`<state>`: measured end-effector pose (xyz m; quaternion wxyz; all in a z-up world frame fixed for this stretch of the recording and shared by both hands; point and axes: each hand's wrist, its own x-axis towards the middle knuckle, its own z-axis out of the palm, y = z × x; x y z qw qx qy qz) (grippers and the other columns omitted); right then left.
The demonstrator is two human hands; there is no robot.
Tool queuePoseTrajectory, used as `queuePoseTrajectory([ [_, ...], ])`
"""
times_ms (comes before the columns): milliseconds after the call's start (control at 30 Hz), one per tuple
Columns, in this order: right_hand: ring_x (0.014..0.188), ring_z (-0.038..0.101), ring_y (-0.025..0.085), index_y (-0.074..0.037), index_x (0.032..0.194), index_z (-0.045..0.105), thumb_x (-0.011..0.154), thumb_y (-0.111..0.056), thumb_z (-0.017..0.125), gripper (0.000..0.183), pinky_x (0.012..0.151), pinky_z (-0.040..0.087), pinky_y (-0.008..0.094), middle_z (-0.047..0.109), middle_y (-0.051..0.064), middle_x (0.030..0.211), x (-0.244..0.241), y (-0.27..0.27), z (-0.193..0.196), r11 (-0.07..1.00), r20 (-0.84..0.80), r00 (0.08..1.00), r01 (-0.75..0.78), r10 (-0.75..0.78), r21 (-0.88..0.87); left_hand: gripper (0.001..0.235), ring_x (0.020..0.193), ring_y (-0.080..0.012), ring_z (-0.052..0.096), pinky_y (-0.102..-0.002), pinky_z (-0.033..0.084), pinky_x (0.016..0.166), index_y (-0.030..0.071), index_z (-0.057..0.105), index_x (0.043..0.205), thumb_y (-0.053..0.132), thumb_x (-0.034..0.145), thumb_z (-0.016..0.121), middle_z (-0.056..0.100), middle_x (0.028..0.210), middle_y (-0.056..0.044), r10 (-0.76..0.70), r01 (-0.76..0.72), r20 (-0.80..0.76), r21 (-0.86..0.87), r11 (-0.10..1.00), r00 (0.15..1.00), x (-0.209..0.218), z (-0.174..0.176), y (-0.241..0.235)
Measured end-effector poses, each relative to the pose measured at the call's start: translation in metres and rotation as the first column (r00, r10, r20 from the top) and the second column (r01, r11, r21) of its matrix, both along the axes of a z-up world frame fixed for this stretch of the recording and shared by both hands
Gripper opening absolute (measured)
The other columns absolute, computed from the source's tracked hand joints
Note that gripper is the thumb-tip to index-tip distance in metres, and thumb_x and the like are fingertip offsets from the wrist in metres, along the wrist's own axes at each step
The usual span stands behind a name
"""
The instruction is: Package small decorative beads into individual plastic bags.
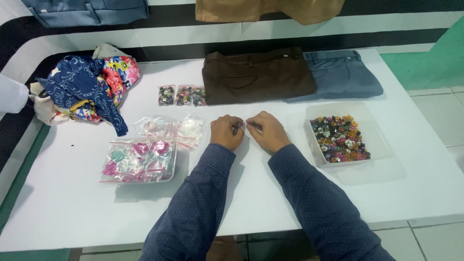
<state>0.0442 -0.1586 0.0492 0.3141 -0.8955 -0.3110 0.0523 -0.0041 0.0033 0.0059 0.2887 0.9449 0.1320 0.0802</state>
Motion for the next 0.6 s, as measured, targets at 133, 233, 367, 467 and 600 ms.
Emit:
queuePoseTrajectory([
  [133,0.099,0.066,0.024,-0.014,0.116,0.074,0.097,-0.021,0.064,0.022,0.087,0.055,0.038,0.070,0.008,0.104,-0.0007,0.0005,-0.0015,1.000,0.013,1.000,-0.001,0.001,-0.002,0.026,0.107,-0.0156,0.064,-0.037,0.037,0.112,0.025,0.073,0.113,0.021,0.090,0.061,0.073,0.099,0.003,0.007,-0.007,-0.009,0.022,1.000,1.000,0.0014,-0.0014,0.0003],
  [233,0.103,0.068,0.023,-0.015,0.116,0.075,0.096,-0.021,0.064,0.023,0.090,0.056,0.035,0.071,0.008,0.104,-0.0020,-0.0005,-0.0013,1.000,-0.034,0.999,0.007,-0.006,0.028,0.026,0.107,-0.0166,0.065,-0.037,0.036,0.112,0.025,0.073,0.113,0.021,0.090,0.062,0.073,0.099,0.002,-0.006,0.006,-0.006,0.017,1.000,1.000,0.0005,-0.0039,0.0008],
  [367,0.106,0.068,0.025,-0.014,0.116,0.074,0.095,-0.021,0.065,0.024,0.093,0.056,0.036,0.071,0.009,0.106,0.0011,-0.0017,-0.0019,0.998,-0.027,1.000,-0.002,0.003,0.066,0.022,0.108,-0.0181,0.064,-0.039,0.037,0.112,0.025,0.072,0.110,0.021,0.091,0.061,0.072,0.099,0.002,-0.025,0.025,0.006,0.028,0.999,1.000,0.0028,-0.0046,0.0028],
  [467,0.107,0.068,0.024,-0.014,0.116,0.075,0.095,-0.019,0.065,0.024,0.094,0.057,0.035,0.071,0.009,0.106,0.0011,-0.0016,-0.0040,0.999,-0.040,0.999,0.003,-0.001,0.046,0.019,0.107,-0.0167,0.065,-0.038,0.037,0.112,0.026,0.072,0.108,0.024,0.092,0.063,0.072,0.098,0.003,-0.022,0.022,0.005,0.027,0.999,1.000,0.0015,-0.0071,0.0023],
  [600,0.109,0.068,0.023,-0.014,0.118,0.074,0.096,-0.016,0.064,0.024,0.093,0.058,0.033,0.071,0.008,0.109,-0.0003,-0.0017,0.0016,1.000,-0.053,0.999,-0.002,0.003,0.020,0.015,0.104,-0.0154,0.065,-0.038,0.038,0.111,0.026,0.073,0.105,0.026,0.093,0.064,0.072,0.094,0.005,-0.017,0.018,0.034,-0.006,1.000,0.999,0.0010,-0.0075,0.0045],
])
